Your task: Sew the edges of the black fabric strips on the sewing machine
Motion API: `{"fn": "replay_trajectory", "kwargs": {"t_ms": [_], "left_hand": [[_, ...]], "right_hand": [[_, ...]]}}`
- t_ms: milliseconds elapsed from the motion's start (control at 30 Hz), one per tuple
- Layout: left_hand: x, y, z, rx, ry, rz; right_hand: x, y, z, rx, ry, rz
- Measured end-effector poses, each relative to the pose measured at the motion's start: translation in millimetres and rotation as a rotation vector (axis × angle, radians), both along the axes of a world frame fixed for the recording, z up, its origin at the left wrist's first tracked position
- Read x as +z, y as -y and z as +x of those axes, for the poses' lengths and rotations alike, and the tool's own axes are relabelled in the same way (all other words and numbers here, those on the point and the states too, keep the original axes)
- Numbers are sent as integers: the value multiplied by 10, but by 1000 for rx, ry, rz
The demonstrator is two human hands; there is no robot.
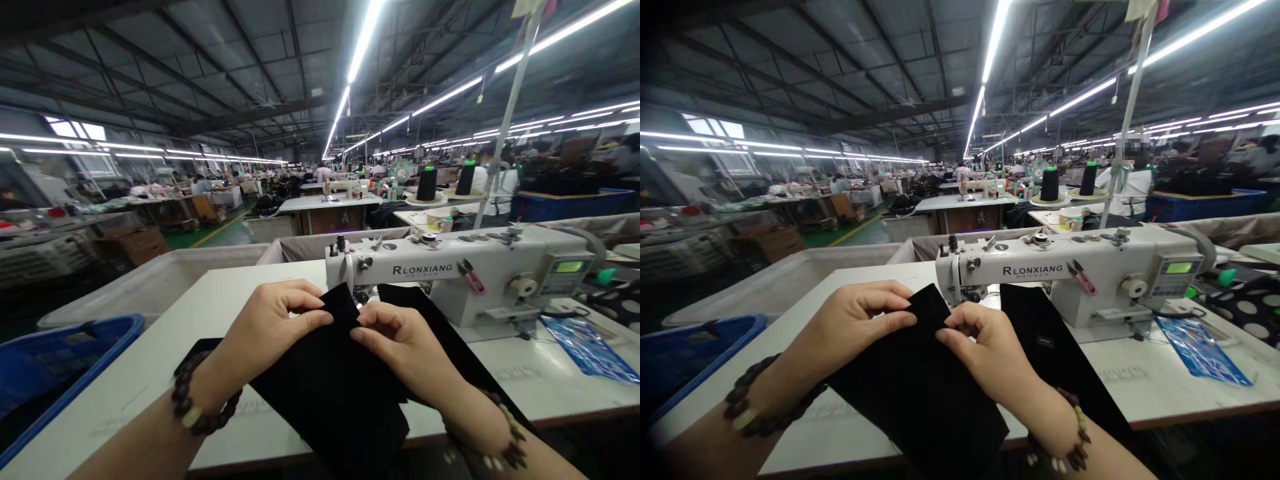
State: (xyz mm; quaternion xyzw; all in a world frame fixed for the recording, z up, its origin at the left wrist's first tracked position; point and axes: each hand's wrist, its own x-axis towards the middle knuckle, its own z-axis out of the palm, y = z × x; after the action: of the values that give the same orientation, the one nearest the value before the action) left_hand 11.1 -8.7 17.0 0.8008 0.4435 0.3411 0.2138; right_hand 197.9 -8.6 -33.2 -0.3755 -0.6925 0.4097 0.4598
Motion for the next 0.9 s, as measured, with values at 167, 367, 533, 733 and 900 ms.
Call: {"fn": "replay_trajectory", "kwargs": {"t_ms": [167,367,533,733,900], "left_hand": [[28,-25,-1,-9,12,40],[59,-39,0,89,74,-50],[56,-16,0,168,77,-111],[47,0,23,173,70,-104],[9,-34,25,190,88,-74]], "right_hand": [[-32,-3,-19,-10,-82,2],[-55,-22,-44,-7,-92,-136],[-91,-2,-84,-57,-111,-117],[-123,11,-113,-78,-117,-72],[-195,28,-167,-119,-97,51]]}}
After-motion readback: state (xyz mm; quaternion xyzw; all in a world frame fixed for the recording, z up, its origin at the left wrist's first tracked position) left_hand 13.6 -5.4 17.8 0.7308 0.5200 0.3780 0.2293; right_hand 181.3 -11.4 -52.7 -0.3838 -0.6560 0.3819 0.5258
